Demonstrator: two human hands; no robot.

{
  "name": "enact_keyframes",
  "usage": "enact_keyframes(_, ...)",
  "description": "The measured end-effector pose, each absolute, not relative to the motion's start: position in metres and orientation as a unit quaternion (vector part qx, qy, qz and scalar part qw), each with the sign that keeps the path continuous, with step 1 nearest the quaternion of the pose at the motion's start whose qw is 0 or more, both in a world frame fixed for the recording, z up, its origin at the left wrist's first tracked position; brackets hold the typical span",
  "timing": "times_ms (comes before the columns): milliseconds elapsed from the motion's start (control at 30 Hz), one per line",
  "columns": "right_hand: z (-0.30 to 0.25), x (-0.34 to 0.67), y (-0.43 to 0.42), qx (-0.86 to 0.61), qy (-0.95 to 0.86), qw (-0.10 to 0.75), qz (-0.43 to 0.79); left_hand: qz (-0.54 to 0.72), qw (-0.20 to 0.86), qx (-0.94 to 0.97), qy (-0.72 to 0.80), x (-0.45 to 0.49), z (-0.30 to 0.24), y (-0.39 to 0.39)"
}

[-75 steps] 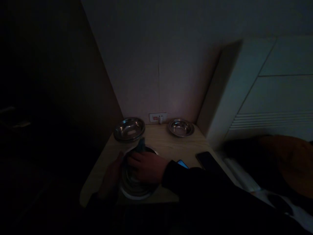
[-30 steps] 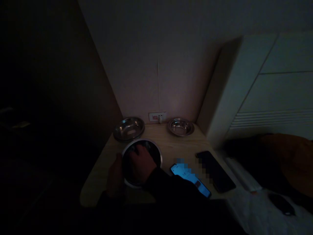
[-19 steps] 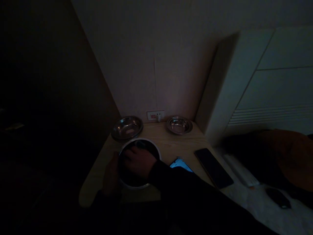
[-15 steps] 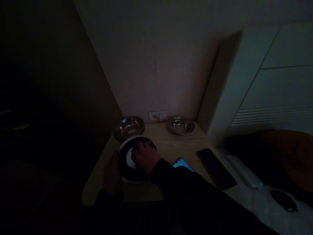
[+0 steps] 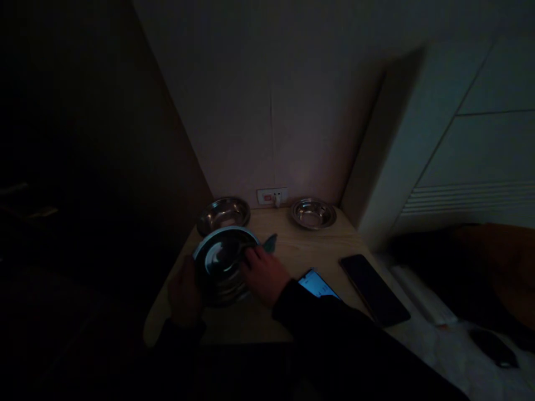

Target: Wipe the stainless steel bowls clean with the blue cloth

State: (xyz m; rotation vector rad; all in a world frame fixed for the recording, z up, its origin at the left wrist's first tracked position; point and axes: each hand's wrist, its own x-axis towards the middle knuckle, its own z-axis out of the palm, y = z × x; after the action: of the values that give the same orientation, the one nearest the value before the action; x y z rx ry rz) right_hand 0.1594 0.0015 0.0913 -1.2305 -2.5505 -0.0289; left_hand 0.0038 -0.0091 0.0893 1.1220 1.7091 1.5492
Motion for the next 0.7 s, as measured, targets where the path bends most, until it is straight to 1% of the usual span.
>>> enact_keyframes(33,0.098,0.16,0.008,-0.41,-0.898,0.153,-0.047,0.567,0.301,0.425,0.638,0.006,0.091,-0.009)
enact_keyframes(100,0.109,0.157,0.02,-0.362,-0.916,0.153,-0.081,0.552,0.32,0.42,0.645,0.009,0.094,-0.009)
enact_keyframes(133,0.111,0.152,0.023,-0.359,-0.918,0.149,-0.081,0.556,0.315,0.412,0.65,0.011,0.095,-0.009)
enact_keyframes(200,0.111,0.143,0.024,-0.413,-0.898,0.143,-0.047,0.577,0.291,0.394,0.653,0.013,0.095,-0.008)
enact_keyframes(300,0.098,0.131,0.013,-0.49,-0.854,0.153,0.083,0.577,0.259,0.405,0.66,0.012,0.092,-0.004)
enact_keyframes(367,0.089,0.13,0.005,-0.459,-0.849,0.161,0.205,0.564,0.244,0.419,0.669,0.008,0.089,-0.001)
enact_keyframes(433,0.083,0.137,0.0,-0.388,-0.848,0.148,0.329,0.572,0.218,0.405,0.679,-0.001,0.088,0.002)
enact_keyframes(500,0.079,0.149,0.001,-0.373,-0.832,0.147,0.385,0.599,0.192,0.37,0.684,-0.012,0.09,0.006)
enact_keyframes(567,0.077,0.163,0.005,-0.417,-0.812,0.174,0.368,0.632,0.181,0.356,0.664,-0.022,0.094,0.007)
enact_keyframes(700,0.073,0.181,0.018,-0.481,-0.773,0.278,0.306,0.657,0.193,0.371,0.627,-0.035,0.106,0.001)
